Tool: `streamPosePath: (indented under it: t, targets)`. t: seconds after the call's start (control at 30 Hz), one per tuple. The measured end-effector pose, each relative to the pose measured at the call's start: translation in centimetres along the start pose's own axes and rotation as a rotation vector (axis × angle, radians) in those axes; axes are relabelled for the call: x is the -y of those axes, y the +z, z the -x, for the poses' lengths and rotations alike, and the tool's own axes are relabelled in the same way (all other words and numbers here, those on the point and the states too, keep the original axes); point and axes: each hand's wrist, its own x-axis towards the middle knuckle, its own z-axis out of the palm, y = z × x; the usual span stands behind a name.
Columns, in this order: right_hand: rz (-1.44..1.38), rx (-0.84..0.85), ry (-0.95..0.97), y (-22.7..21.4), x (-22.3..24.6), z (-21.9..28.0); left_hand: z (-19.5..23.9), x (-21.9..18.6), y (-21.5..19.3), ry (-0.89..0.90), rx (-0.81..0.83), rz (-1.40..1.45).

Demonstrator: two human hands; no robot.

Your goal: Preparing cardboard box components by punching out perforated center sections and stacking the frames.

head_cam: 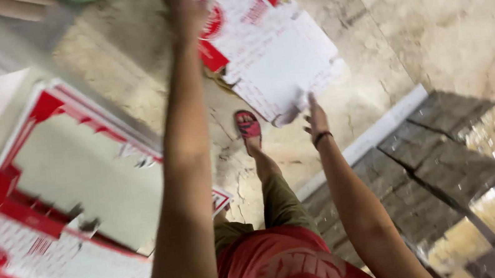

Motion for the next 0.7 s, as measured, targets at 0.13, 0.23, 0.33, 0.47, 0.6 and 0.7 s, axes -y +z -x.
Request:
streamPosePath:
  t: [0.13, 0.23, 0.33, 0.47, 0.6, 0.7]
  targets:
    - [0.037, 0.033, -0.158, -3.2, -5.1, 0.6, 8.0, -2.8, 0.6, 0.400, -0.436, 0.363]
    - [0.527, -0.002, -0.278, -4.6, -9.1, 5.8, 30.8, -6.0, -16.6, 0.555, -0.385, 0.576]
    - [0.866, -0.008, -0.349, -8.4, -20.2, -7.5, 44.3, 1.0, -17.3, 0.506, -0.324, 0.454]
    - [1.037, 0.048, -0.406, -1.9, -23.1, 3.3, 57.9, 15.1, -14.6, 0.210, -0.323, 0.429]
    - [0.834, 0.428, -0.524, 6.5, -27.1, 17.3, 68.4, 29.2, -14.1, -0.219, -0.476, 0.189]
    - [0.614, 0.544, -0.387, 12.8, -29.2, 26.6, 72.0, 38.2, -16.4, -0.696, -0.531, 0.353]
